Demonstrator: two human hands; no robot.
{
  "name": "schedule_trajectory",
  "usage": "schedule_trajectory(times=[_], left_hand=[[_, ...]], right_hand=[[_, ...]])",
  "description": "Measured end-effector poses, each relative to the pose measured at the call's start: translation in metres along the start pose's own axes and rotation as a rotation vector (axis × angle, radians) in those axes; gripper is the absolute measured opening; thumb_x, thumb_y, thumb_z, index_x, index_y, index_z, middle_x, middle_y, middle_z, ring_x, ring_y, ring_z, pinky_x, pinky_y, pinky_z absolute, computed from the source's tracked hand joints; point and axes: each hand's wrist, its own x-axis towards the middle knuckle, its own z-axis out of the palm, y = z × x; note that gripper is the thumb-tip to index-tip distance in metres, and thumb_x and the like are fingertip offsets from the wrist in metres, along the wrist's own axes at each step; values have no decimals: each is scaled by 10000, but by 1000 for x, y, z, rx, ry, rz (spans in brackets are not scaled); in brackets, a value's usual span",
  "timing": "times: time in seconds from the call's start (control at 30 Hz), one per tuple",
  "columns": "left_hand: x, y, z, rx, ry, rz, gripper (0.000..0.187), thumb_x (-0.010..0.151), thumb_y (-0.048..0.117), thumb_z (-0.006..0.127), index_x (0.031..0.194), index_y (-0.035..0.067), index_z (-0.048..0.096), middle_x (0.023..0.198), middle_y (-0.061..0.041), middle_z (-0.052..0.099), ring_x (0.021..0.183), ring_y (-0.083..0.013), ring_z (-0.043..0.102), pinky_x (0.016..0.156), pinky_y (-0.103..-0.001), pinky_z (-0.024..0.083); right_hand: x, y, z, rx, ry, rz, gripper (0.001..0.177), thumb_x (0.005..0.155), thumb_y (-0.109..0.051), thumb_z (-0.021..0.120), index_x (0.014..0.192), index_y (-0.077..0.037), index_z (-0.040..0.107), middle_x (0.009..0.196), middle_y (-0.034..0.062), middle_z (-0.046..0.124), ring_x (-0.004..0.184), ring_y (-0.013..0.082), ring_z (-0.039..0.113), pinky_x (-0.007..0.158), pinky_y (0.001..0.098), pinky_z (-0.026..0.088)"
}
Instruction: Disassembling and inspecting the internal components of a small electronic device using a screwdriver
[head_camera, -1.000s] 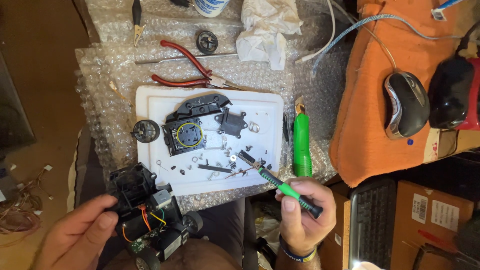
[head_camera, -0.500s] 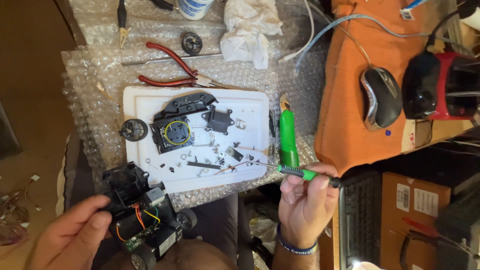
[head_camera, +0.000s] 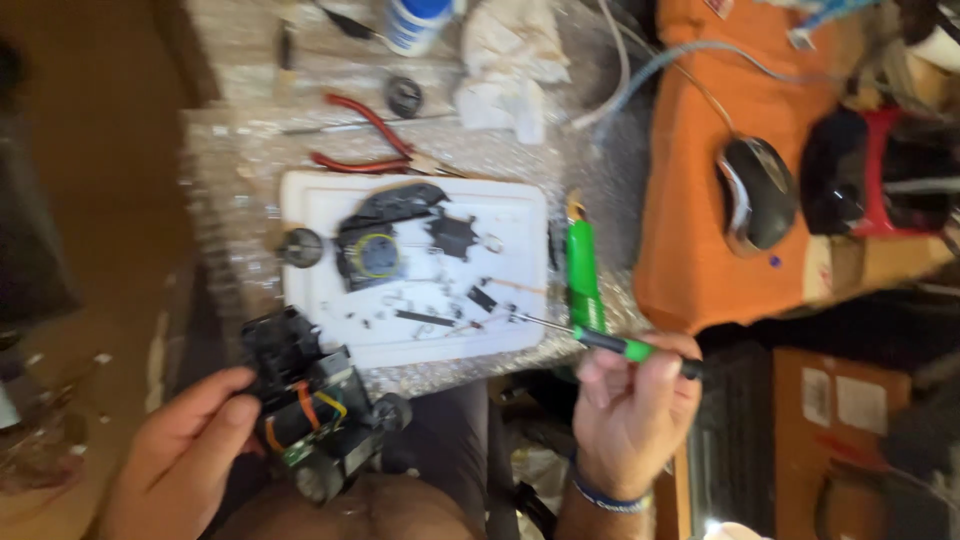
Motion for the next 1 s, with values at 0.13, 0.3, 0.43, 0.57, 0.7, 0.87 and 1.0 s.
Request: schedule_trajectory(times=[0.13, 0.3, 0.43, 0.57, 0.7, 0.87, 1.0], left_hand=[[18, -9, -21, -117, -31, 100, 444, 946, 172, 628, 1350, 2, 698, 752, -187, 731, 675, -233, 643, 686, -342, 528], [44, -9, -46, -625, -104, 199, 434, 981, 60, 547, 1392, -80, 555, 1113, -276, 690, 901, -348, 677, 794, -484, 558], [43, -10, -47, -621, -164, 286, 409, 1000, 95, 575, 1378, -62, 570, 945, -206, 692, 750, -268, 683, 620, -402, 588], [37, -10, -29, -507, -186, 173, 416, 986, 133, 575, 1363, -43, 593, 921, -217, 693, 701, -277, 658, 543, -437, 587], [29, -8, -12, -502, -206, 74, 457, 981, 114, 559, 1393, -81, 574, 917, -258, 691, 708, -310, 660, 585, -452, 591], [25, -27, 10, -733, -218, 218, 385, 1006, 142, 571, 1362, -5, 556, 903, -199, 691, 731, -288, 698, 497, -427, 608], [13, -26, 26, -749, -140, 276, 399, 1026, 169, 546, 1397, 25, 524, 899, -226, 706, 718, -304, 715, 517, -463, 636]], right_hand=[[-5, 0, -4, -20, 175, 46, 184, 1024, -276, 671, 1050, -134, 559, 770, 52, 503, 601, 111, 513, 426, 211, 308], [-7, 5, -23, -110, 118, 8, 305, 992, -405, 726, 1097, -182, 546, 753, 28, 544, 564, 104, 530, 420, 221, 314], [-10, 3, -15, -97, 82, 2, 302, 988, -398, 733, 1028, -143, 578, 702, 17, 520, 611, 103, 590, 423, 205, 317], [-18, 2, -4, -114, 65, 25, 230, 1019, -373, 690, 988, -156, 622, 694, -11, 520, 586, 94, 551, 420, 203, 315], [-21, 2, -3, -152, 49, 37, 293, 1019, -397, 679, 994, -122, 582, 673, 25, 472, 549, 93, 522, 429, 210, 341], [-25, 10, 20, -8, -174, 39, 181, 1071, -302, 655, 1020, -130, 678, 825, 50, 727, 561, 73, 584, 431, 184, 391], [-43, 28, 17, 19, -66, 72, 244, 1048, -336, 660, 1046, -97, 613, 743, 103, 647, 558, 115, 518, 443, 201, 345]])
